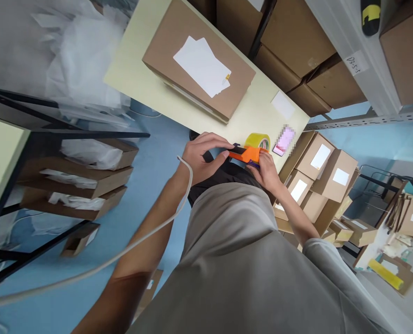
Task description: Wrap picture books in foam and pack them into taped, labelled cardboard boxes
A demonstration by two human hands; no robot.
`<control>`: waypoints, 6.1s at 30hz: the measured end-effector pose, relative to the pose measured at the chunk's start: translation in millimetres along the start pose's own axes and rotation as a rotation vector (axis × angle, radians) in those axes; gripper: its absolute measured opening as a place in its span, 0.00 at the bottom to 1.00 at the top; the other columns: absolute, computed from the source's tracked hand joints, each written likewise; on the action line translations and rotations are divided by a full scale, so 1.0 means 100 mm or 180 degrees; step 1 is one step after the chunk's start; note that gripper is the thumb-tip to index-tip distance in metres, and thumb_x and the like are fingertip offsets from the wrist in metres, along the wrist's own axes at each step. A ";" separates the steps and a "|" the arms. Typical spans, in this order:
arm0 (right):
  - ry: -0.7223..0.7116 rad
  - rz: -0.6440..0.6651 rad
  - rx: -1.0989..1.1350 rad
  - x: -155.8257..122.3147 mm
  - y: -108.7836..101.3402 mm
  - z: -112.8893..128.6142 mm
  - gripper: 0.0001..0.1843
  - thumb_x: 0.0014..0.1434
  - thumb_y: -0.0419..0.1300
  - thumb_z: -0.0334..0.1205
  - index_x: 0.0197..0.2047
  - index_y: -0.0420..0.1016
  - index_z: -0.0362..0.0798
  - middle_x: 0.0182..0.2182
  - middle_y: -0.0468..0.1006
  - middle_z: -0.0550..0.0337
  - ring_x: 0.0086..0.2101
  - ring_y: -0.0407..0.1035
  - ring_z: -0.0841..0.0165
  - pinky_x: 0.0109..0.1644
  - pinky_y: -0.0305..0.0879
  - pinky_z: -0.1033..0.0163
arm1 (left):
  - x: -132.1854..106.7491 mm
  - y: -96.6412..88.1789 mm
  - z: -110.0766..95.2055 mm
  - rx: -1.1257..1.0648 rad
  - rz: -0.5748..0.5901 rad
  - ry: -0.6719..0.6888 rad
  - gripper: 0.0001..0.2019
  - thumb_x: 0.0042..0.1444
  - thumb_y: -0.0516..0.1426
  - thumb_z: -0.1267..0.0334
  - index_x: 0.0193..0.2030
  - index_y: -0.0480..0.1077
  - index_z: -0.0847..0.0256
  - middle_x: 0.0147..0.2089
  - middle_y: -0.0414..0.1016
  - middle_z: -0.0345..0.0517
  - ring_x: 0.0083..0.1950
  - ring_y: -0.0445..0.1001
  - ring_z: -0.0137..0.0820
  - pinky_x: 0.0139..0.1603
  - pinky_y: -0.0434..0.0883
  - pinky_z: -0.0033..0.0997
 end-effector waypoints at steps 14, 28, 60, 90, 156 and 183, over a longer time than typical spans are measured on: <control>-0.0411 0.0072 -0.0530 -0.01 -0.19 -0.01 0.18 0.79 0.55 0.42 0.66 0.76 0.48 0.56 0.83 0.41 0.59 0.77 0.44 0.72 0.72 0.28 | -0.13 0.15 -0.18 0.0401 -0.0056 0.0187 0.13 0.71 0.61 0.54 0.53 0.87 0.47 0.51 0.88 0.47 0.54 0.84 0.45 0.66 0.81 0.55; -0.0623 -0.0006 -0.0801 -0.06 -0.35 0.07 0.21 0.76 0.53 0.33 0.66 0.78 0.48 0.53 0.84 0.42 0.55 0.79 0.48 0.71 0.74 0.33 | -0.21 0.11 -0.45 0.0672 -0.0399 0.0372 0.10 0.68 0.62 0.61 0.49 0.85 0.49 0.51 0.87 0.48 0.51 0.85 0.43 0.58 0.85 0.52; -0.1175 -0.0030 -0.1215 -0.05 -0.31 0.45 0.15 0.81 0.54 0.36 0.60 0.79 0.44 0.49 0.86 0.43 0.52 0.79 0.54 0.64 0.77 0.42 | -0.18 -0.26 -0.39 0.0807 0.0492 0.0746 0.10 0.76 0.60 0.58 0.53 0.85 0.50 0.46 0.88 0.48 0.45 0.86 0.40 0.51 0.83 0.44; -0.0239 0.0159 -0.0544 0.09 -0.05 0.38 0.21 0.78 0.65 0.60 0.45 0.77 0.50 0.36 0.83 0.52 0.43 0.81 0.54 0.59 0.80 0.46 | -0.08 -0.19 -0.03 0.0893 -0.0148 0.0145 0.07 0.74 0.64 0.54 0.45 0.82 0.52 0.43 0.86 0.48 0.47 0.83 0.42 0.55 0.81 0.47; 0.0810 0.0842 -0.1261 0.03 0.47 -1.14 0.25 0.83 0.55 0.52 0.57 0.80 0.36 0.45 0.88 0.34 0.48 0.81 0.48 0.69 0.70 0.42 | 1.19 0.27 1.87 -0.1121 -0.0994 -0.1470 0.53 0.38 0.82 0.38 0.71 0.71 0.46 0.73 0.79 0.51 0.74 0.79 0.44 0.75 0.79 0.44; -0.0003 0.1155 -0.1431 1.09 0.38 -1.05 0.25 0.81 0.55 0.44 0.68 0.76 0.31 0.56 0.89 0.32 0.58 0.81 0.45 0.76 0.65 0.41 | 1.56 -0.72 1.49 -0.0257 0.0553 -0.2010 0.46 0.37 0.74 0.66 0.69 0.72 0.57 0.72 0.81 0.59 0.75 0.78 0.56 0.79 0.73 0.63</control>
Point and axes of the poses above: each hand's wrist, its own x-axis towards the middle knuckle, its own y-axis out of the palm, z = x × y, the point moved 2 cm from there along x, towards the middle knuckle
